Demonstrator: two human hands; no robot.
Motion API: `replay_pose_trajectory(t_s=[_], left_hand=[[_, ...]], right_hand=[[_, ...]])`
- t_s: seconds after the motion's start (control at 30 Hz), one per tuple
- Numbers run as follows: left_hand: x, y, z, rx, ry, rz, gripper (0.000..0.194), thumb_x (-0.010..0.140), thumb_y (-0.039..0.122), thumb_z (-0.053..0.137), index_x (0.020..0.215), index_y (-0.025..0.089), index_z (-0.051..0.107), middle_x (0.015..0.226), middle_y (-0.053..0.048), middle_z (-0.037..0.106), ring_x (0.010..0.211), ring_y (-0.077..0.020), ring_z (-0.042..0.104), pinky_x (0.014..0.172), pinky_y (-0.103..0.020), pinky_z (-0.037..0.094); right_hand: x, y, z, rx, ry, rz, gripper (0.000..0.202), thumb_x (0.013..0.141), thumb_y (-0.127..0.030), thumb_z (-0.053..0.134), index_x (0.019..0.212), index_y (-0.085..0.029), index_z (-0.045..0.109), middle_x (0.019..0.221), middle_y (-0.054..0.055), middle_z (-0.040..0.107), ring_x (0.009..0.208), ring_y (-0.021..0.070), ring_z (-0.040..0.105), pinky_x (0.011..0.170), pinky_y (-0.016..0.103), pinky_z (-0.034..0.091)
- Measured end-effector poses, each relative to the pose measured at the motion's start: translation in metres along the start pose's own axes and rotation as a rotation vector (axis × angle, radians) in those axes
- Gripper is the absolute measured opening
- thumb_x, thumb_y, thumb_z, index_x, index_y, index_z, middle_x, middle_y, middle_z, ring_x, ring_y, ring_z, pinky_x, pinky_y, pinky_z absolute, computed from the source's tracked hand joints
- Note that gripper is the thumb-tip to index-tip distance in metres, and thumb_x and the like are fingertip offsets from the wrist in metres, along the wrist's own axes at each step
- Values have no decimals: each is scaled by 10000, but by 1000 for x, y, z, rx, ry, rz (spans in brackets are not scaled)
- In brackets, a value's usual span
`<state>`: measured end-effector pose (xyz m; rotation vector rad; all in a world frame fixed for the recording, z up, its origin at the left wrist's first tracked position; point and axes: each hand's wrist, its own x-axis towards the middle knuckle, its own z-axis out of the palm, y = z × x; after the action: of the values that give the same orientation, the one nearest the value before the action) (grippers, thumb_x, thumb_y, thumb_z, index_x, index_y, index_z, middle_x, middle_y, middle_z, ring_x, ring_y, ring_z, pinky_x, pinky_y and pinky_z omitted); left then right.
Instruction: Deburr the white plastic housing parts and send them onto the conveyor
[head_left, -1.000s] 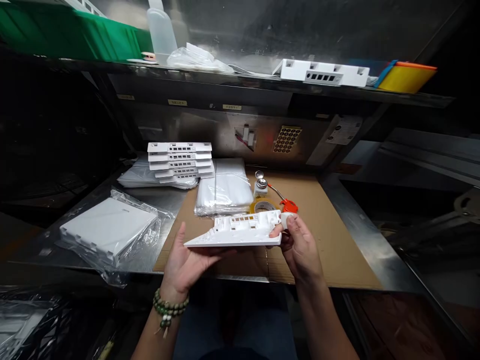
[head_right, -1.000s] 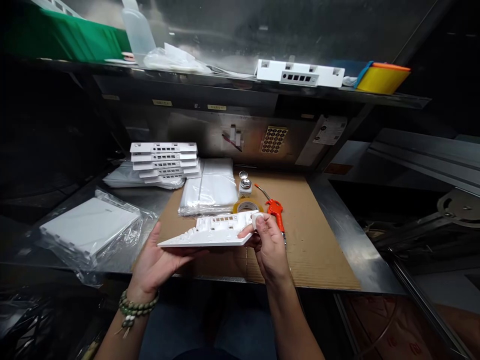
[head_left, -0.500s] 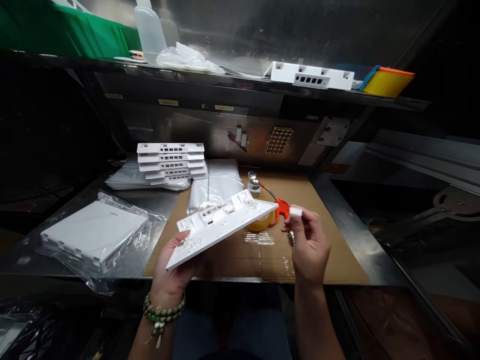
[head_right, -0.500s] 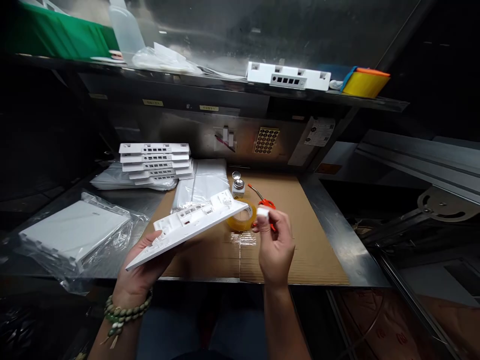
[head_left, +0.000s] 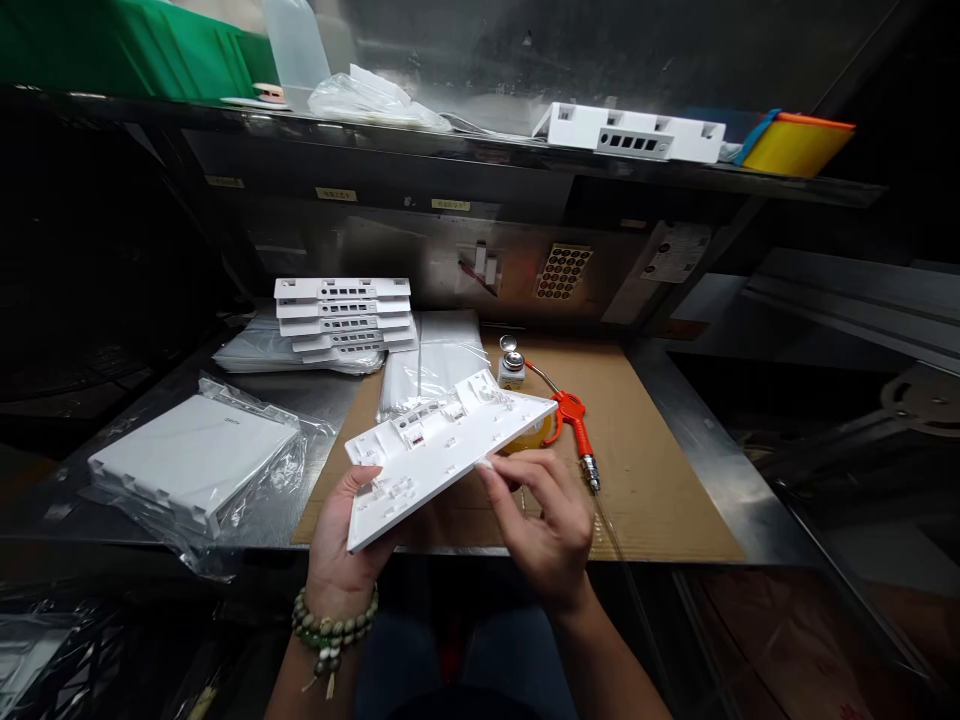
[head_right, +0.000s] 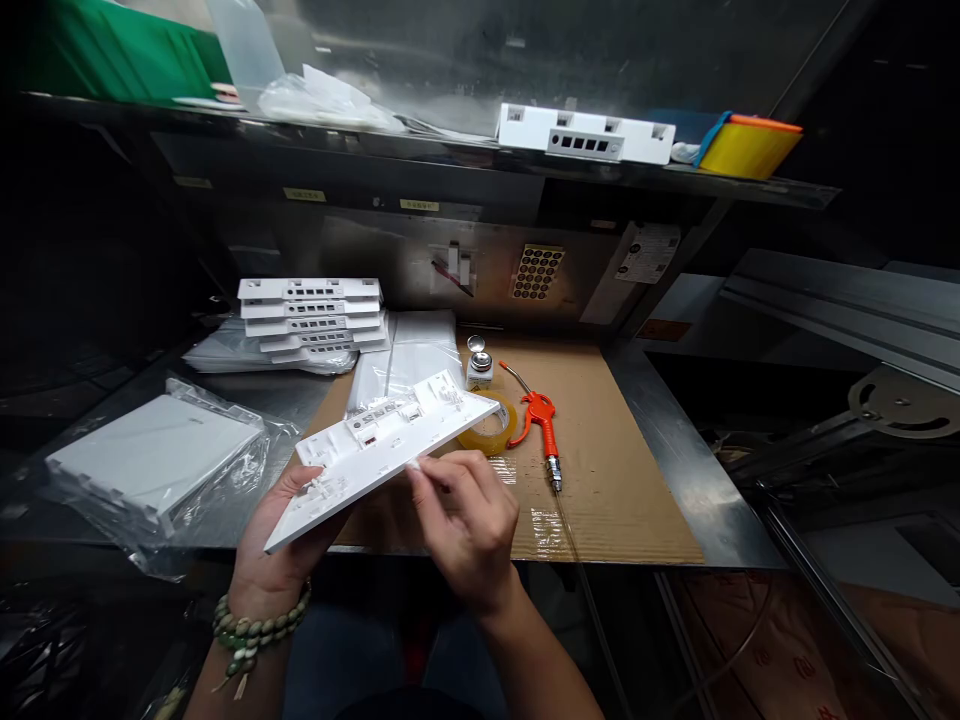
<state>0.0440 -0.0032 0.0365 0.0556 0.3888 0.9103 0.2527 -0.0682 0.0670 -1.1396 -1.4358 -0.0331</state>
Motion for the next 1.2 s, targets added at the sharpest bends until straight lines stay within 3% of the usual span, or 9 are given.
replay_pose_trajectory(t_s=[0.2,0.3,0.4,0.47,0.63,0.7,0.77,0.97,1.2], left_hand=[[-1,-6,13,75,-195,94,902,807,94,437,1662,256,200,1529,-96,573,1403,-333,533,1223,-592,326],[-3,-8,21,107,-226,106,927,790,99,436,1666,242,172,1542,-99,559,1414,-334,522,1232,-595,304],[-6,-11,27,121,-219,127,939,782,102,441,1667,236,157,1531,-102,573,1408,-345,527,1228,-611,309],[-8,-13,33,115,-170,142,946,768,96,448,1663,217,168,1507,-115,596,1385,-359,552,1217,-623,333],[-12,-10,52,105,188,311,865,761,84,503,1604,128,312,1335,-162,712,1214,-382,682,1124,-619,473],[-15,-6,59,109,273,359,799,748,83,548,1536,95,418,1227,-164,755,1127,-376,724,1058,-586,541],[-17,-3,64,135,295,403,733,719,76,613,1446,84,519,1120,-148,780,1054,-361,748,994,-536,590],[-19,-11,70,247,322,580,677,611,45,769,1268,141,641,937,-52,782,911,-300,767,887,-417,629],[-18,-16,68,258,313,633,710,602,51,762,1288,175,626,954,-49,785,939,-296,756,878,-417,620]], right_hand=[[1,8,-1,-54,102,36,240,896,-85,731,1054,-266,745,902,31,706,759,164,655,687,323,573],[0,8,-2,-29,31,8,279,888,-82,733,1092,-272,747,932,34,725,782,174,683,715,330,589],[1,11,-3,-47,103,37,245,886,-101,747,1055,-279,756,938,35,721,815,190,682,729,347,583],[2,12,-3,-60,132,59,230,884,-103,751,1033,-277,761,928,33,711,803,187,667,716,344,570],[-10,3,-4,121,-134,64,248,882,-90,748,1056,-266,765,933,37,719,799,184,675,698,329,565],[-14,-1,-7,154,-95,112,241,885,-100,752,1054,-271,767,950,37,713,841,192,678,723,334,566],[-14,-6,-9,154,-87,139,259,895,-103,743,1092,-270,762,1005,44,702,911,202,681,778,344,574],[-15,-43,10,251,-400,-10,274,929,-70,683,1167,-199,725,1027,75,674,929,176,687,808,288,596],[-20,-52,23,232,-442,-64,176,925,-61,685,1071,-153,719,936,75,676,829,161,679,740,269,576]])
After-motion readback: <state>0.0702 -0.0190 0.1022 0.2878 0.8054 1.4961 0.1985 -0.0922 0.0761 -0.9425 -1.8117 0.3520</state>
